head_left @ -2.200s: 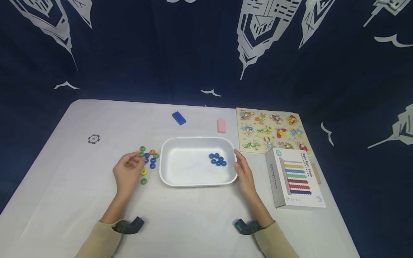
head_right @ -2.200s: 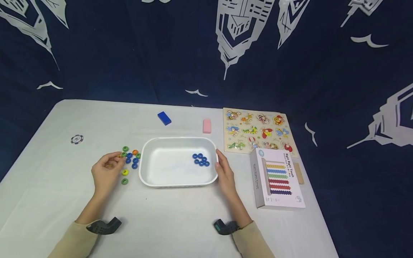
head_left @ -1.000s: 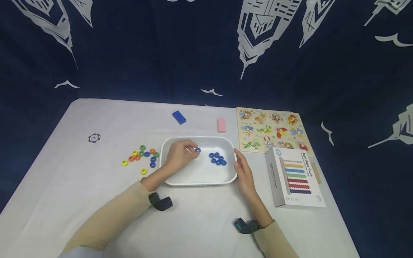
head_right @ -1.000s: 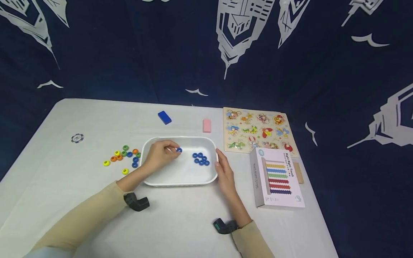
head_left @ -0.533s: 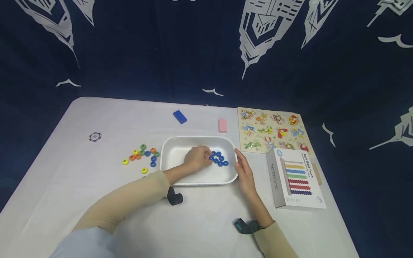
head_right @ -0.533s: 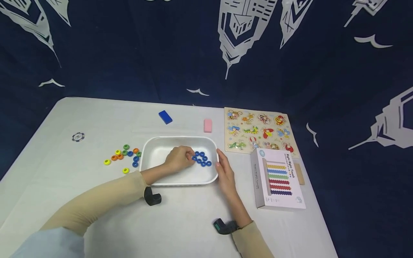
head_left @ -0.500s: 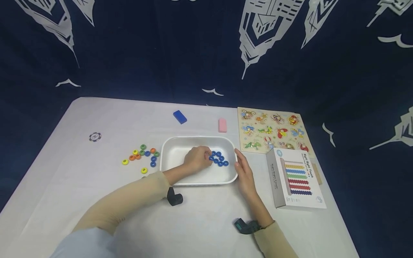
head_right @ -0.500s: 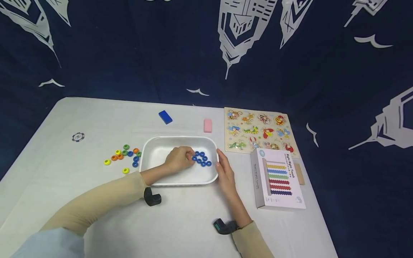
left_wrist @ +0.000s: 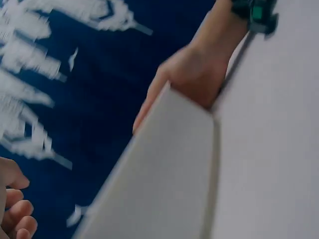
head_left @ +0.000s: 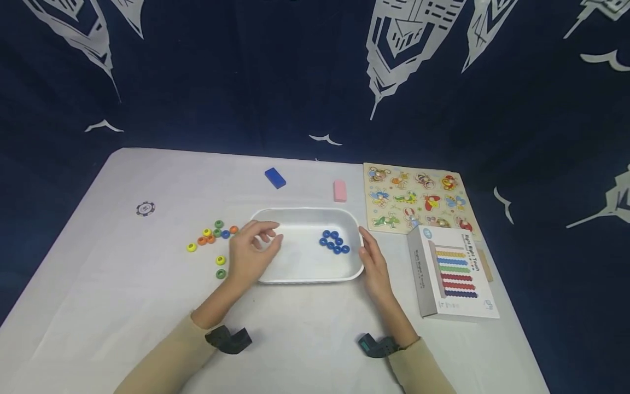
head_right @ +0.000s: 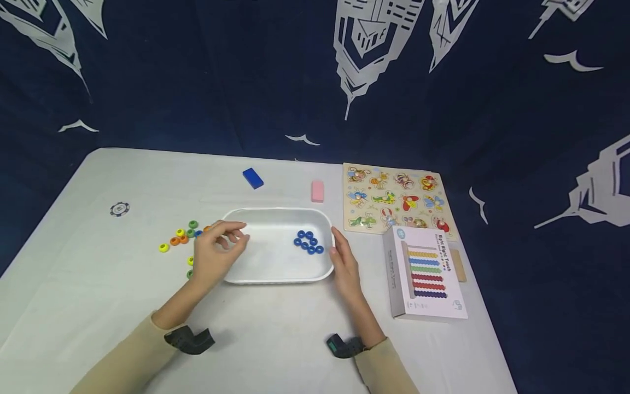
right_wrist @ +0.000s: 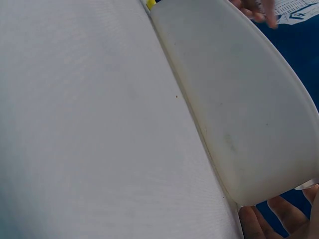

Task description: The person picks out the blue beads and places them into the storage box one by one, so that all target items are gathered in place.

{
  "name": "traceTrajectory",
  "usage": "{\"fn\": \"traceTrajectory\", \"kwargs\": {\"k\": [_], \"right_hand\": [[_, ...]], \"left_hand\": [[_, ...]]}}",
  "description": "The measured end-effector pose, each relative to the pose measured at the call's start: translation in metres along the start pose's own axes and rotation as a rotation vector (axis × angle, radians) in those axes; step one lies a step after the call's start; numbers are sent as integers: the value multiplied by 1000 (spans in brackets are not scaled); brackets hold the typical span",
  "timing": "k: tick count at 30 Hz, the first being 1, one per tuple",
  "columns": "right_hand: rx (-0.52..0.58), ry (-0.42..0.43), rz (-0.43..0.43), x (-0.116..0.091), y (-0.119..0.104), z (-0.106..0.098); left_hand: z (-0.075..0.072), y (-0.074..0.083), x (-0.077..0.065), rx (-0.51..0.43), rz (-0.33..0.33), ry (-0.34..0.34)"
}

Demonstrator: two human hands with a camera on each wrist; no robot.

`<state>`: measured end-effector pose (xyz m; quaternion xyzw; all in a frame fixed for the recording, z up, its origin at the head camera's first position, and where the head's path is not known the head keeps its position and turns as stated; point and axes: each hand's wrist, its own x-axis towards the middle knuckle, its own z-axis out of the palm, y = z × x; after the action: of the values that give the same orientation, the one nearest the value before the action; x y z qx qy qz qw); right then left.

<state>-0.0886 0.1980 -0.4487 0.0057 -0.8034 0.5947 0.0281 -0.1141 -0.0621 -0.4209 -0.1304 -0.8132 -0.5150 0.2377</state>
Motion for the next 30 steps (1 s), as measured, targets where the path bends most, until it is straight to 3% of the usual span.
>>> {"fn": "traceTrajectory", "kwargs": {"k": [4, 9, 17, 23, 30], "right_hand": [[6, 4, -1, 1, 0, 0], [4, -2, 1, 0, -1, 0], [27, -4, 4, 3, 13, -1], [1, 2, -33, 6, 31, -1], [24, 11, -5, 6, 24, -1]], "left_hand": [[-28, -35, -10, 39, -117, 152], [-51, -66, -25, 150, -229, 202], [-56, -82, -34, 217, -283, 160], [-50, -93, -40, 371, -298, 30], [-48, -92, -39, 459, -276, -18]]}}
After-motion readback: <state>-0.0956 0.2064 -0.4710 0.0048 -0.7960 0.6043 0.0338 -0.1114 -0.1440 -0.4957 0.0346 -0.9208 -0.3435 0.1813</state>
